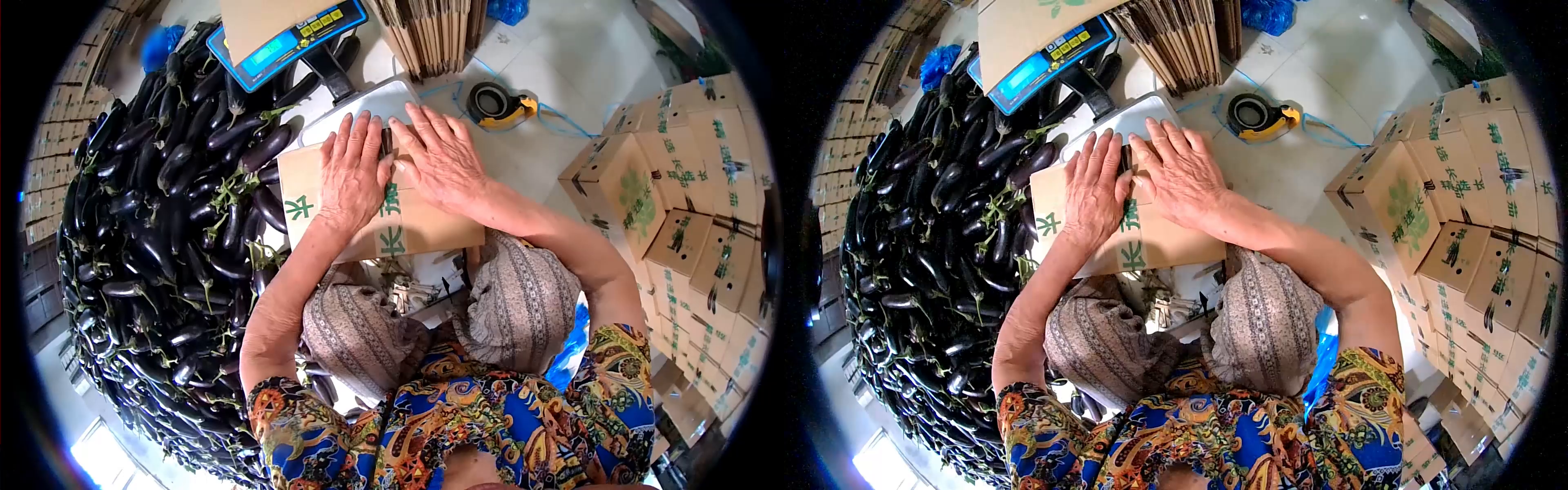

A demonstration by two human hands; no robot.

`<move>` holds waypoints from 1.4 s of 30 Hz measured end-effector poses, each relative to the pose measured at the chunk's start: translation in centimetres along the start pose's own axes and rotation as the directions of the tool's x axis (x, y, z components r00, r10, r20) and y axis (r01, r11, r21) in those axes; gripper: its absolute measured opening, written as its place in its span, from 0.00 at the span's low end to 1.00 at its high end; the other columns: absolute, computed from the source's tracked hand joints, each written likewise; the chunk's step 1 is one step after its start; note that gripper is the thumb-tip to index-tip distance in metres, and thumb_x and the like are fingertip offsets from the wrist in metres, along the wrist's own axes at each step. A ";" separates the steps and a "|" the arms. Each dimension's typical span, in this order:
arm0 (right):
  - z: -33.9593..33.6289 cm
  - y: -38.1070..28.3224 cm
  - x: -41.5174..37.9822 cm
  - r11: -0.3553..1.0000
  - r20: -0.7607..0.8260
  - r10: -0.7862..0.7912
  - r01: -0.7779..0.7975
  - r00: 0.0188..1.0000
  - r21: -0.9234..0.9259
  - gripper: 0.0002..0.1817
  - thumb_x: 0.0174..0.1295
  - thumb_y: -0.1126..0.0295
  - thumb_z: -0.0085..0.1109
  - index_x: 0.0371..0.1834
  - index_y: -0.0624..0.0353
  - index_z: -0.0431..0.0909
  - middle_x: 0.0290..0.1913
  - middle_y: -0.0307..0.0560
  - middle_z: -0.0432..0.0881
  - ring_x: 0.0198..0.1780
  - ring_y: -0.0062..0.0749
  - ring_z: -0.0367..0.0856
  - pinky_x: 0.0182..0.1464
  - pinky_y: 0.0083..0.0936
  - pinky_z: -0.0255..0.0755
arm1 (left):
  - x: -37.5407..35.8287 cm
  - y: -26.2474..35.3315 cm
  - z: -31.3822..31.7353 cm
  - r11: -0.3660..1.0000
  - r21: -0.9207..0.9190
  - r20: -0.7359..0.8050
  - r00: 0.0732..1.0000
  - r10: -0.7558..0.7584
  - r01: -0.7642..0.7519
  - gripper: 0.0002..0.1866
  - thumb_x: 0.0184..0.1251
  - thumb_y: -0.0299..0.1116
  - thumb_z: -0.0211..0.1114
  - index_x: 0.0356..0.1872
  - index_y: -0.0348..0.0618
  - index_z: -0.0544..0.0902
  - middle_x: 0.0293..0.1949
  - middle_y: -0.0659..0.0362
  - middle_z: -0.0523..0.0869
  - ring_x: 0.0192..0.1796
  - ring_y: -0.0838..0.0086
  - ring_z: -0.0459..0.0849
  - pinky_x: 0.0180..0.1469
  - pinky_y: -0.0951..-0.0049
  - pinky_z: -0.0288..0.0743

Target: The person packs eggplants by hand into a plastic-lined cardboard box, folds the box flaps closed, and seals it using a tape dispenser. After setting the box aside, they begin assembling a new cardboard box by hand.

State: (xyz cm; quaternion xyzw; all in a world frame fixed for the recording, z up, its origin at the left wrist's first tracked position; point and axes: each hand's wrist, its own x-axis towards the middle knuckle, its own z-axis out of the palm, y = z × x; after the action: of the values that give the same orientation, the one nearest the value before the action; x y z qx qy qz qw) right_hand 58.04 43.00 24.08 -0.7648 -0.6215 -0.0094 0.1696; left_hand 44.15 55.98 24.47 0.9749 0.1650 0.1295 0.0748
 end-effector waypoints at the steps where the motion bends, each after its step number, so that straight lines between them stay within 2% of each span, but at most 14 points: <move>1: 0.0 -0.2 0.1 1.000 0.004 0.007 -0.007 1.000 -0.005 0.31 0.68 0.55 0.50 0.71 0.60 0.64 0.73 0.61 0.60 0.73 0.52 0.58 0.72 0.47 0.49 | -0.2 0.0 -0.1 1.000 -0.002 0.009 1.000 -0.012 0.012 0.30 0.69 0.43 0.57 0.68 0.40 0.66 0.70 0.49 0.66 0.74 0.52 0.60 0.72 0.50 0.52; 7: 0.3 1.9 -1.4 0.986 -0.020 0.154 -0.154 0.988 -0.058 0.33 0.69 0.53 0.50 0.73 0.57 0.60 0.76 0.57 0.56 0.76 0.49 0.54 0.73 0.47 0.47 | -1.5 -4.1 -1.5 0.988 0.154 0.045 0.999 -0.006 -0.001 0.32 0.69 0.47 0.57 0.72 0.51 0.65 0.72 0.52 0.65 0.75 0.55 0.59 0.71 0.50 0.54; 9: -0.4 2.9 -2.5 0.942 -0.010 0.259 -0.250 0.966 0.225 0.34 0.70 0.55 0.51 0.75 0.57 0.57 0.77 0.57 0.52 0.78 0.49 0.48 0.76 0.44 0.43 | -2.9 -6.7 -3.1 0.981 0.159 0.064 0.991 -0.120 0.109 0.33 0.69 0.49 0.56 0.72 0.47 0.65 0.73 0.51 0.63 0.75 0.55 0.59 0.71 0.49 0.54; 12: 1.5 5.5 -3.7 0.753 -0.135 0.311 -0.157 0.941 0.639 0.35 0.70 0.60 0.53 0.76 0.61 0.53 0.79 0.57 0.47 0.80 0.47 0.42 0.78 0.37 0.39 | -3.5 -8.3 -2.3 0.927 -0.347 -0.001 0.989 -0.150 0.140 0.31 0.73 0.42 0.50 0.74 0.43 0.61 0.74 0.47 0.61 0.75 0.55 0.59 0.74 0.59 0.55; 13: 1.4 5.4 -4.1 0.677 -0.086 0.392 -0.224 0.916 0.701 0.36 0.72 0.58 0.50 0.77 0.63 0.48 0.79 0.55 0.45 0.81 0.42 0.40 0.79 0.36 0.37 | -2.7 -10.0 0.7 0.510 -0.749 0.204 0.880 -0.429 0.423 0.33 0.73 0.45 0.51 0.75 0.42 0.59 0.75 0.49 0.60 0.74 0.58 0.62 0.73 0.60 0.57; 15: 2.2 5.4 -4.6 0.059 0.167 0.570 -0.243 0.805 0.968 0.37 0.75 0.51 0.45 0.77 0.63 0.48 0.79 0.49 0.48 0.80 0.34 0.40 0.79 0.33 0.36 | -5.1 -7.9 1.5 -0.136 -0.943 0.329 0.787 -0.522 0.304 0.37 0.75 0.58 0.44 0.76 0.45 0.56 0.76 0.52 0.58 0.76 0.60 0.59 0.75 0.60 0.55; 19: -0.4 5.6 -4.6 -0.446 0.487 0.434 -0.289 0.758 0.847 0.41 0.71 0.36 0.39 0.77 0.54 0.53 0.74 0.43 0.59 0.72 0.30 0.60 0.72 0.31 0.55 | -9.9 -6.8 0.8 -0.384 -0.842 0.533 0.686 -0.495 0.378 0.38 0.74 0.59 0.44 0.76 0.45 0.56 0.75 0.52 0.59 0.75 0.60 0.59 0.74 0.59 0.56; 21: 1.7 6.4 -4.9 -0.437 0.519 0.395 -0.342 0.758 0.832 0.44 0.69 0.31 0.34 0.79 0.50 0.51 0.74 0.44 0.61 0.73 0.32 0.59 0.73 0.30 0.53 | -11.7 -6.1 0.4 -0.425 -0.804 0.590 0.641 -0.491 0.415 0.38 0.74 0.59 0.44 0.76 0.45 0.57 0.75 0.52 0.60 0.74 0.60 0.60 0.74 0.59 0.56; 22: 1.9 6.9 -3.8 -0.297 0.530 0.447 -0.440 0.720 0.848 0.45 0.67 0.29 0.30 0.79 0.48 0.49 0.73 0.47 0.62 0.69 0.38 0.67 0.63 0.38 0.71 | -12.4 -5.7 0.3 -0.443 -0.786 0.615 0.618 -0.489 0.432 0.38 0.74 0.60 0.44 0.76 0.45 0.57 0.75 0.52 0.60 0.74 0.60 0.60 0.74 0.59 0.57; 23: 1.5 6.5 -4.9 -0.545 0.708 0.308 -0.492 0.636 0.679 0.45 0.67 0.29 0.30 0.78 0.49 0.52 0.72 0.50 0.63 0.56 0.46 0.80 0.40 0.43 0.86 | -12.8 -5.4 0.1 -0.453 -0.771 0.634 0.601 -0.487 0.447 0.38 0.74 0.60 0.44 0.76 0.45 0.57 0.74 0.52 0.60 0.74 0.60 0.60 0.73 0.59 0.57; 26: 3.2 6.3 -6.0 -0.601 0.737 0.336 -0.469 0.587 0.647 0.42 0.67 0.31 0.30 0.72 0.51 0.60 0.63 0.57 0.73 0.35 0.53 0.87 0.24 0.41 0.85 | -13.8 -4.6 -0.4 -0.475 -0.739 0.673 0.562 -0.481 0.478 0.39 0.73 0.61 0.43 0.76 0.45 0.57 0.74 0.52 0.61 0.73 0.60 0.61 0.73 0.58 0.57; 32: 4.6 6.5 -8.5 -0.632 0.716 0.264 -0.445 0.646 0.634 0.37 0.71 0.36 0.31 0.66 0.57 0.67 0.39 0.59 0.87 0.31 0.55 0.88 0.33 0.40 0.84 | -13.9 -3.6 -1.6 -0.472 -0.706 0.708 0.539 -0.457 0.528 0.40 0.72 0.62 0.43 0.75 0.45 0.57 0.73 0.52 0.63 0.72 0.59 0.63 0.72 0.57 0.59; 37: 5.5 8.6 -11.4 -0.494 0.468 0.262 -0.299 0.844 0.816 0.32 0.75 0.44 0.30 0.65 0.60 0.68 0.44 0.56 0.85 0.40 0.44 0.88 0.43 0.37 0.83 | -10.8 -2.3 -2.7 -0.412 -0.722 0.691 0.603 -0.398 0.555 0.40 0.72 0.64 0.43 0.75 0.45 0.58 0.72 0.52 0.64 0.71 0.59 0.64 0.71 0.56 0.59; 42: 2.9 10.5 -15.7 -0.562 0.572 0.344 -0.325 0.744 0.761 0.32 0.75 0.44 0.31 0.64 0.60 0.68 0.44 0.55 0.85 0.40 0.45 0.87 0.43 0.37 0.83 | -1.6 1.2 -2.5 -0.284 -0.769 0.633 0.744 -0.213 0.573 0.41 0.71 0.65 0.42 0.75 0.45 0.58 0.71 0.52 0.65 0.70 0.59 0.65 0.70 0.56 0.60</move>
State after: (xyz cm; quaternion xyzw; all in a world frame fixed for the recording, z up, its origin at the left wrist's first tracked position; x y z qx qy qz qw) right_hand 63.92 27.11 15.25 -0.4429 -0.0241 0.5541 0.7044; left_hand 42.34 54.55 26.71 0.4767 0.3202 0.0503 0.8171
